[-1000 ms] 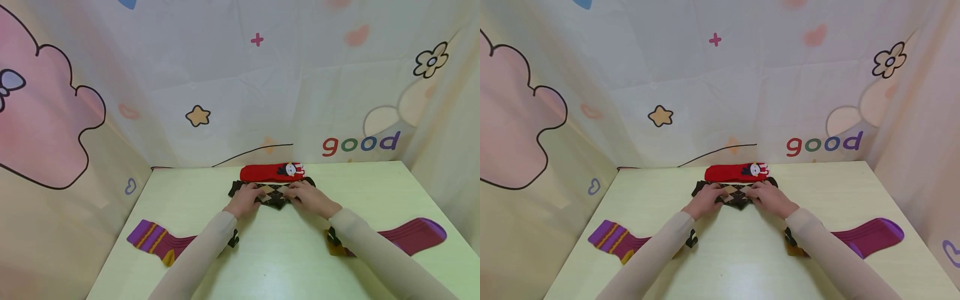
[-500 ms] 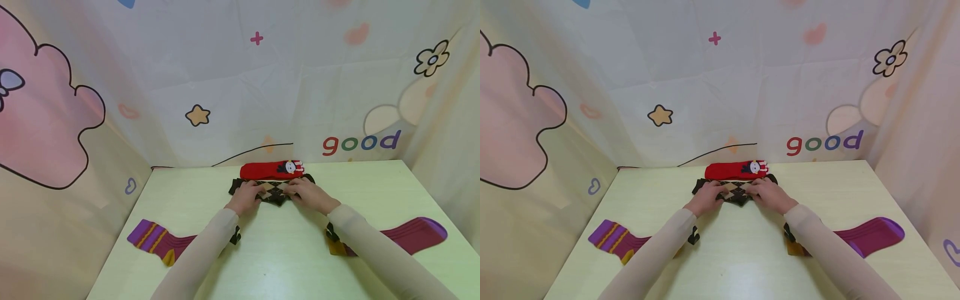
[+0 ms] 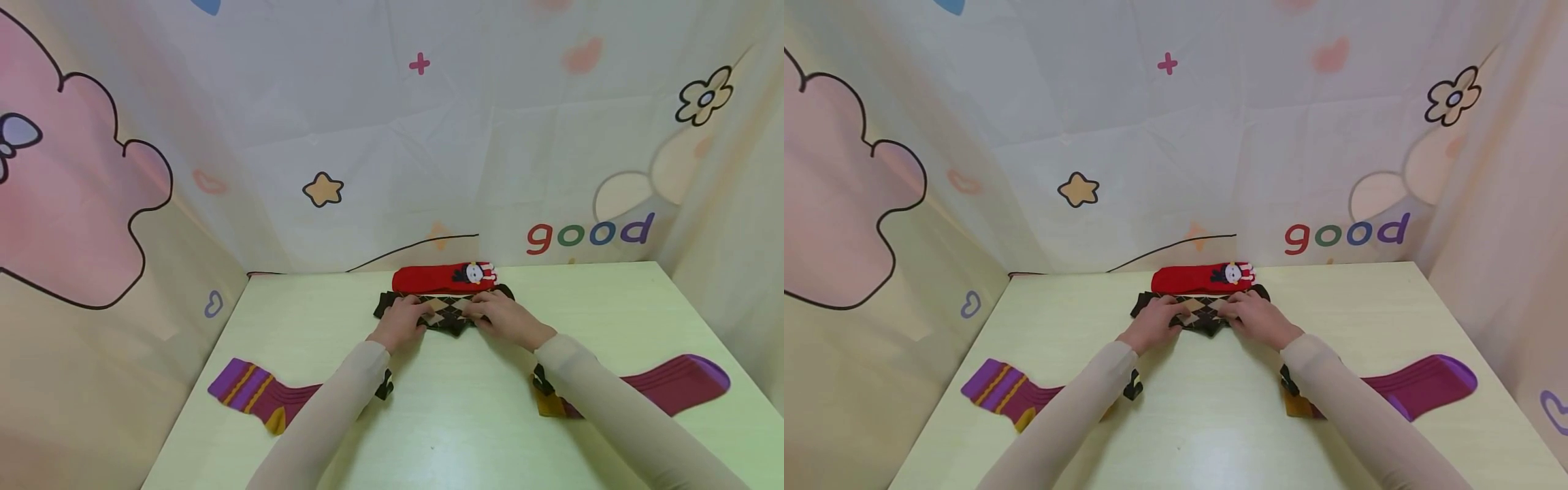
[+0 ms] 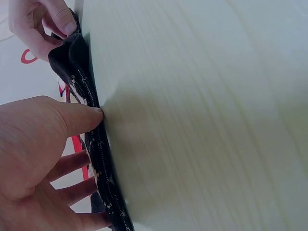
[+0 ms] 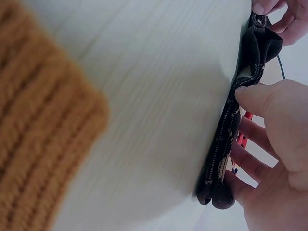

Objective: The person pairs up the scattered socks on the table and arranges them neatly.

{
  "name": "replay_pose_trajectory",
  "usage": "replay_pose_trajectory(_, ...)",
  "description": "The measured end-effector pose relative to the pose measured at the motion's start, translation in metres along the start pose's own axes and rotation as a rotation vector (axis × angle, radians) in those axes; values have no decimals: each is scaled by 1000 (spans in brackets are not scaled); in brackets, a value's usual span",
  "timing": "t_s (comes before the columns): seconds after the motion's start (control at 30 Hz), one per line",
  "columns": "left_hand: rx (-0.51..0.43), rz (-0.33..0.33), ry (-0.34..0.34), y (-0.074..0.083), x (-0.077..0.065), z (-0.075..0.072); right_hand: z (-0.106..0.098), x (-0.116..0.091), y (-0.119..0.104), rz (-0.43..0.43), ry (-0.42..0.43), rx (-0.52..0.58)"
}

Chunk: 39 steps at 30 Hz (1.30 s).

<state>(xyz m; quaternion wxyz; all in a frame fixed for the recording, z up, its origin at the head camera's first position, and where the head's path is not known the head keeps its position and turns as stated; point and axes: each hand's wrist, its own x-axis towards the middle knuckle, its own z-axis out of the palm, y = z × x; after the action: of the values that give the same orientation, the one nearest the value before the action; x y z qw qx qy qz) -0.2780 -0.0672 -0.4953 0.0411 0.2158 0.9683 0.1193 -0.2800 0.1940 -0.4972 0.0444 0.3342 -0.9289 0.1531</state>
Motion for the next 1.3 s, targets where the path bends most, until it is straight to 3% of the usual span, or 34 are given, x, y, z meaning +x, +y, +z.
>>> replay_pose_trajectory(0.77,-5,22,-15,-2,-3,-2,-1,-1,-1,15,-48,-32)
replay_pose_trajectory(1.3,31,133,145,-15,-11,5,1,-8,-6,-20,32,-69)
